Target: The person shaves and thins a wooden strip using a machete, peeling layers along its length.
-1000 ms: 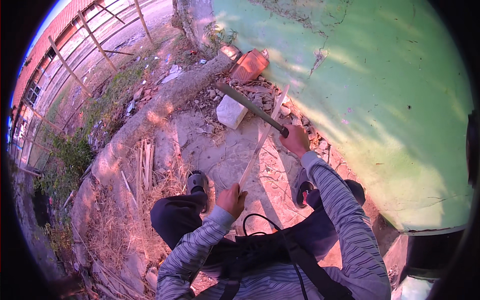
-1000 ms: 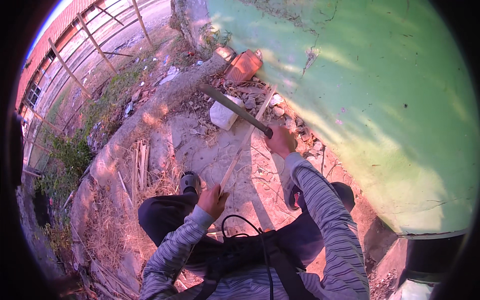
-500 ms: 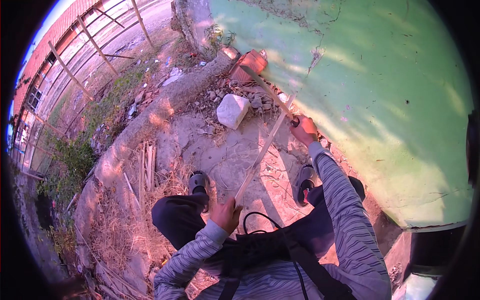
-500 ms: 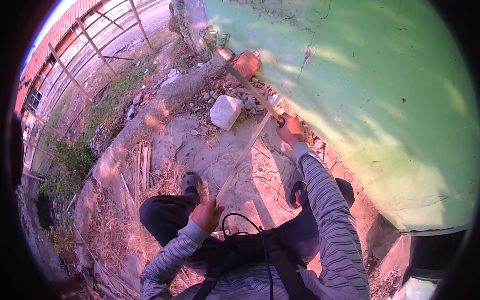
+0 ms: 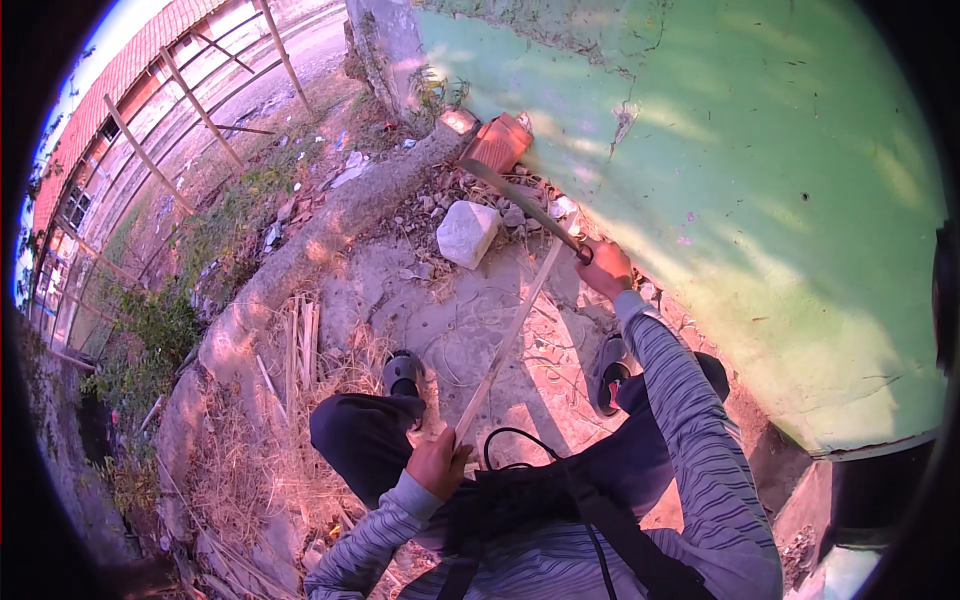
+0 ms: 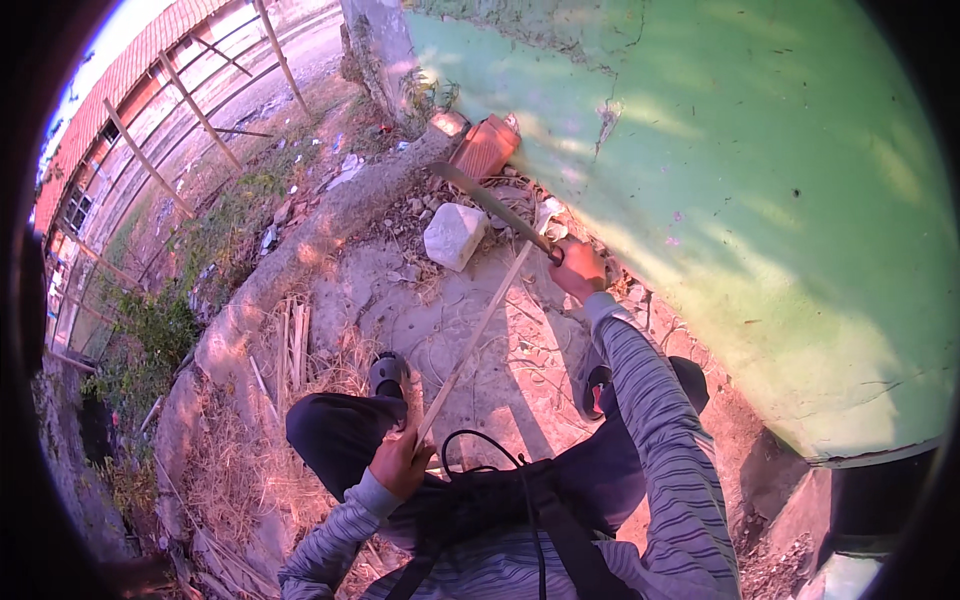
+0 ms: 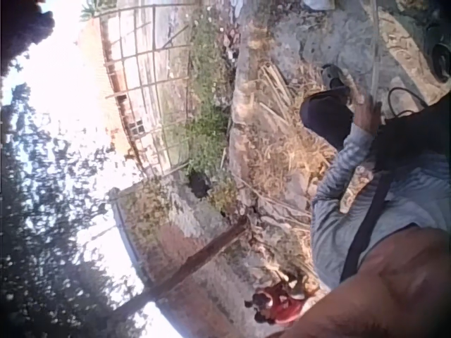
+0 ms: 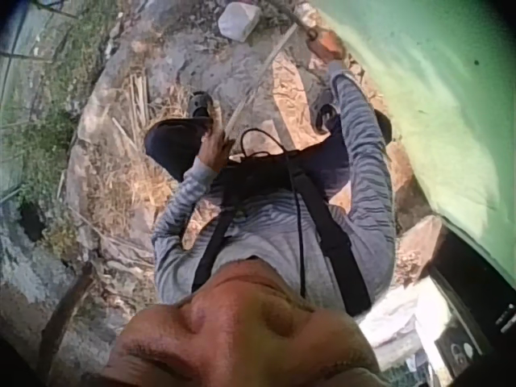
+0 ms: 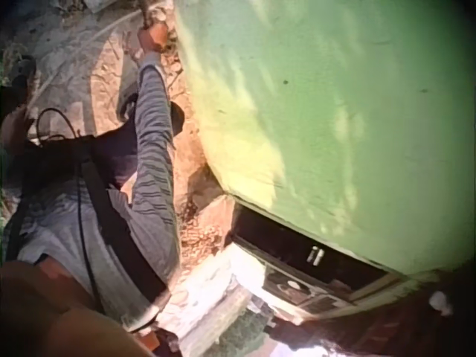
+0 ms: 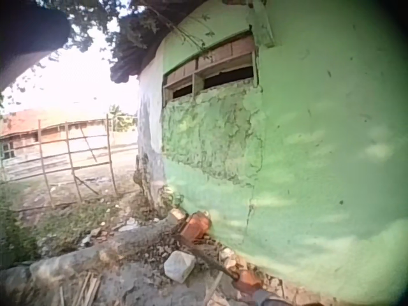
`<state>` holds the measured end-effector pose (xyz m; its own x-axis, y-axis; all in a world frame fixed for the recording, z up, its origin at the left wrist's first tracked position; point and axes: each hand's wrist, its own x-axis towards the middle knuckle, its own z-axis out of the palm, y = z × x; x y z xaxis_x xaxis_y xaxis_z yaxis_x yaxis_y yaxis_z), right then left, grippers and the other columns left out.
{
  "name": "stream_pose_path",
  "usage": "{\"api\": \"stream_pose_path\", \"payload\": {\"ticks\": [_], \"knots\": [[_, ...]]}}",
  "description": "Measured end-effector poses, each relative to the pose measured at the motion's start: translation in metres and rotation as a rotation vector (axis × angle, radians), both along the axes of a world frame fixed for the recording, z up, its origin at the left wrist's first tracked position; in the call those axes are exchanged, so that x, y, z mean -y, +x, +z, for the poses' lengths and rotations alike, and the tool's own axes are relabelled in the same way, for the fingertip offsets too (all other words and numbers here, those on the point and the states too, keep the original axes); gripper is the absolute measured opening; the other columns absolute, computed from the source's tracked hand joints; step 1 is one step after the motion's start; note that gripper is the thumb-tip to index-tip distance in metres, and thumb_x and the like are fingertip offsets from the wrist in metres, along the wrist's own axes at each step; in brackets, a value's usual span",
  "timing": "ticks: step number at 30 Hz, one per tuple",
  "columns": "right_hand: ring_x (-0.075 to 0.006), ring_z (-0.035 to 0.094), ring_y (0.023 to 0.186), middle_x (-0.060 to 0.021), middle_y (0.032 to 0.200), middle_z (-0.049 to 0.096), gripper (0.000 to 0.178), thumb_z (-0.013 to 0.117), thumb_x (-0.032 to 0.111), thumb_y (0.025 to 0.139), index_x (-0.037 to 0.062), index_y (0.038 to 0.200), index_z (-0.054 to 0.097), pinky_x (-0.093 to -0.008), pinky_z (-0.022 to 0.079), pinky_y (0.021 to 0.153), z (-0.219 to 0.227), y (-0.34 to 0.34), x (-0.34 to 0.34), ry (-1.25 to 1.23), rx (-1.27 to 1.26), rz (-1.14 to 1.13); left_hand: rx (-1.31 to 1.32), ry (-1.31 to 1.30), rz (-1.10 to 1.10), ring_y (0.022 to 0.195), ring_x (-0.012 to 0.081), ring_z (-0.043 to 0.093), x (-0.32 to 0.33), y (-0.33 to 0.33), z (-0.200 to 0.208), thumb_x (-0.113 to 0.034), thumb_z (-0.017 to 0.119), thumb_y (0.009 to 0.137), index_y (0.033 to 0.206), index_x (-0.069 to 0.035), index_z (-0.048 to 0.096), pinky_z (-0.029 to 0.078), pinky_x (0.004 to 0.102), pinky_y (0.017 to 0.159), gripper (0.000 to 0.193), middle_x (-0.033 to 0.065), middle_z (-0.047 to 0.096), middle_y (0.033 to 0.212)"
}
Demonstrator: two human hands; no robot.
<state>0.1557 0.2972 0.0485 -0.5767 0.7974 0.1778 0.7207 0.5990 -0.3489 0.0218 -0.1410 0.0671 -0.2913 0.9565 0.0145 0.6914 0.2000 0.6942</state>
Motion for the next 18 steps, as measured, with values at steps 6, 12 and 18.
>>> {"api": "stream_pose_path", "payload": {"ticks": [6,12,18], "knots": [[-0.0384,0.070,0.082,-0.0167,0.086,0.071,0.024,0.068,0.027,0.079,0.0124,0.098,0.071,-0.0489,0.057,0.075,-0.020,-0.008,0.029,-0.003,-0.067,0.056,0.090,-0.075,0.040,0.064,0.0491,0.061,0.013,0.000,-0.003,-0.019,0.067,0.094,0.093,-0.001,0.049,0.045,0.0577,0.057,0.026,0.0254,0.061,0.067],[-0.0364,0.071,0.084,-0.0171,0.087,0.073,0.028,0.072,0.028,0.075,0.0122,0.098,0.073,-0.0472,0.056,0.077,-0.018,-0.001,-0.005,-0.140,-0.052,-0.095,0.079,-0.117,0.065,0.066,0.0499,0.061,0.043,0.006,0.005,-0.020,0.067,0.094,0.096,-0.001,0.051,0.045,0.0585,0.057,0.025,0.0258,0.061,0.067],[-0.0329,0.070,0.076,-0.0169,0.081,0.071,0.030,0.075,0.028,0.075,0.0024,0.088,0.069,-0.0456,0.055,0.074,-0.077,0.038,-0.048,-0.171,-0.094,-0.268,0.090,-0.168,0.101,0.067,0.0496,0.062,0.054,-0.001,-0.018,-0.026,0.068,0.094,0.099,-0.002,0.051,0.046,0.0601,0.058,0.029,0.0259,0.063,0.069]]}}
